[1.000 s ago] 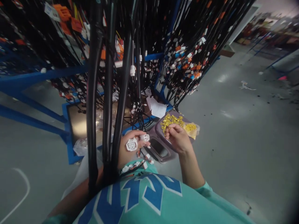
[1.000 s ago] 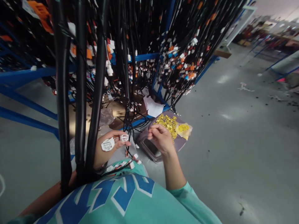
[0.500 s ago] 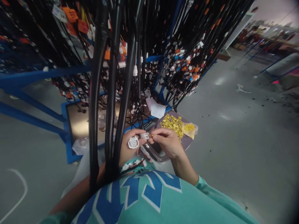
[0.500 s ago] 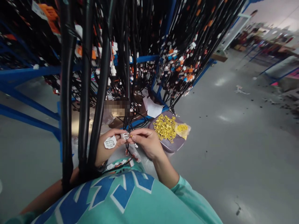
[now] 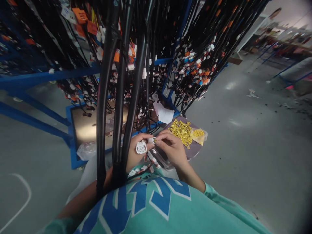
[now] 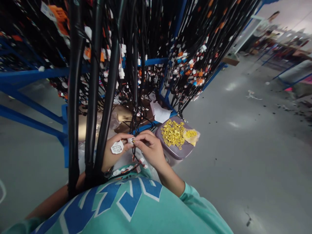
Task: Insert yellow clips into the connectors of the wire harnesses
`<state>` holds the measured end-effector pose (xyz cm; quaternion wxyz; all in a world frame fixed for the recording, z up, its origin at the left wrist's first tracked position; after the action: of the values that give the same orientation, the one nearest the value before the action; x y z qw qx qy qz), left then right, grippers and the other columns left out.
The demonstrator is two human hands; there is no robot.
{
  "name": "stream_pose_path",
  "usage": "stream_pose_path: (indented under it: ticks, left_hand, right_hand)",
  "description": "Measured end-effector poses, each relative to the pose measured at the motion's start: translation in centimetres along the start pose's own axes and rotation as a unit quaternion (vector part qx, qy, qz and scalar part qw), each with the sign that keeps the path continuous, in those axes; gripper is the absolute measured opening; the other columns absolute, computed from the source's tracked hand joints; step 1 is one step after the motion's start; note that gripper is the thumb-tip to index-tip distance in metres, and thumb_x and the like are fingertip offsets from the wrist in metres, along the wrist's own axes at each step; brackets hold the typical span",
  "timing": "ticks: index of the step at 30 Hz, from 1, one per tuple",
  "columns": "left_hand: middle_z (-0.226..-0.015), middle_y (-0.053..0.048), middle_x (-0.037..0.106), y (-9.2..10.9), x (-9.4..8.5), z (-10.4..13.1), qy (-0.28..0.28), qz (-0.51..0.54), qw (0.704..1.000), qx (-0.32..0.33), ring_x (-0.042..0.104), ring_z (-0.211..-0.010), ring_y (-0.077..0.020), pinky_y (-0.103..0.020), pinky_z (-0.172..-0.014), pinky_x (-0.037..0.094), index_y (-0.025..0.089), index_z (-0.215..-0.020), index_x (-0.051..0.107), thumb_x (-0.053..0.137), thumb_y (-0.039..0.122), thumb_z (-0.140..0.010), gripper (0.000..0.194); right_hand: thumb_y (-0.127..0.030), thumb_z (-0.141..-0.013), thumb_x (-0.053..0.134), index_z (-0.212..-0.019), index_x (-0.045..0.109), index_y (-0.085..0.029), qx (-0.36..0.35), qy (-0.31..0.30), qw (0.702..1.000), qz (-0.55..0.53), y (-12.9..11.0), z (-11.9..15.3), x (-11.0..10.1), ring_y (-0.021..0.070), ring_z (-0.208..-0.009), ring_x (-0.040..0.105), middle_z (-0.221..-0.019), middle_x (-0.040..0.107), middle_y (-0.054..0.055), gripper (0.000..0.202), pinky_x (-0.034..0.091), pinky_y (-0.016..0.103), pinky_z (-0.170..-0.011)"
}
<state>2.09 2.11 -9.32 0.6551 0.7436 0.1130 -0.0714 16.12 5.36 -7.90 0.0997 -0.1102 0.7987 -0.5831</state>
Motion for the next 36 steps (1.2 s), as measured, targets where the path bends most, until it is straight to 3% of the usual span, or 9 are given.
stream_pose_path:
  ticks: [8,13,15,21,28,33,36]
  left_hand:
    - [-0.086,-0.007,0.070,0.8,-0.2,-0.1,0.026,0.009,0.998,0.048,0.064,-0.077,-0.0182,-0.028,-0.070,0.049,0.016,-0.086,0.068,0.068,0.026,-0.071,0.018]
    - [-0.093,-0.008,0.070,0.2,-0.1,0.0,-0.005,-0.016,0.996,0.082,0.064,-0.083,-0.0187,-0.029,-0.074,0.049,0.017,-0.091,0.068,0.067,0.027,-0.075,0.019]
    - [-0.094,-0.009,0.070,0.1,-0.2,0.0,-0.010,-0.023,0.996,0.090,0.064,-0.087,-0.0196,-0.030,-0.078,0.049,0.016,-0.093,0.068,0.067,0.026,-0.076,0.020]
    - [-0.092,-0.007,0.070,0.9,0.2,0.1,-0.042,-0.027,0.994,0.098,0.065,-0.086,-0.0198,-0.032,-0.077,0.050,0.018,-0.089,0.068,0.064,0.022,-0.076,0.014]
    - [-0.089,-0.010,0.069,1.3,0.4,0.5,-0.047,-0.054,0.995,0.069,0.062,-0.084,-0.0242,-0.040,-0.080,0.049,0.021,-0.085,0.069,0.061,0.027,-0.076,0.014]
    - [-0.086,-0.009,0.068,1.4,0.8,0.4,-0.061,-0.084,0.990,0.098,0.062,-0.081,-0.0236,-0.036,-0.076,0.049,0.022,-0.084,0.067,0.057,0.027,-0.078,0.013]
    - [-0.081,-0.007,0.066,1.0,1.1,0.1,-0.082,-0.115,0.985,0.102,0.062,-0.079,-0.0218,-0.032,-0.072,0.048,0.021,-0.084,0.066,0.055,0.026,-0.079,0.013]
  right_hand:
    - [-0.021,-0.073,0.069,-0.071,0.068,-0.024,0.016,0.000,0.998,-0.068,0.6,0.2,0.2,0.0108,-0.071,0.056,-0.074,0.059,-0.001,0.003,0.044,0.026,-0.068]
    - [-0.024,-0.072,0.071,-0.071,0.069,-0.023,0.020,-0.009,0.998,-0.052,0.4,0.2,0.2,0.0111,-0.072,0.056,-0.074,0.060,0.000,0.002,0.045,0.026,-0.069]
    - [-0.026,-0.069,0.073,-0.069,0.068,-0.022,0.051,-0.016,0.995,-0.080,0.8,0.2,0.3,0.0102,-0.071,0.056,-0.073,0.060,-0.001,0.007,0.046,0.025,-0.067]
    - [-0.029,-0.056,0.083,-0.074,0.062,-0.019,0.247,-0.077,0.927,-0.271,3.3,0.6,1.5,0.0056,-0.051,0.054,-0.062,0.058,-0.006,0.030,0.046,0.016,-0.045]
    - [-0.028,-0.055,0.084,-0.070,0.063,-0.016,0.299,-0.122,0.896,-0.306,4.4,0.9,1.8,0.0099,-0.055,0.065,-0.062,0.066,-0.003,0.028,0.056,0.020,-0.051]
    - [-0.029,-0.051,0.085,-0.066,0.061,-0.017,0.302,-0.115,0.896,-0.305,5.8,0.9,1.8,0.0111,-0.057,0.065,-0.067,0.067,-0.003,0.031,0.056,0.022,-0.052]
    - [-0.035,-0.051,0.085,-0.065,0.060,-0.017,0.277,-0.104,0.921,-0.255,6.3,0.5,1.4,0.0104,-0.055,0.061,-0.064,0.065,-0.003,0.034,0.053,0.024,-0.052]
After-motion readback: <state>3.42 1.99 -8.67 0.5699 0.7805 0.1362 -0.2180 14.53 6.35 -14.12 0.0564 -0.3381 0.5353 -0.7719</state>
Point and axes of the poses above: each hand's wrist, its own z-axis away from the middle knuckle, its own x-axis out of the palm, y = z × x, the point moved 6 cm from there along -z, towards the middle knuckle
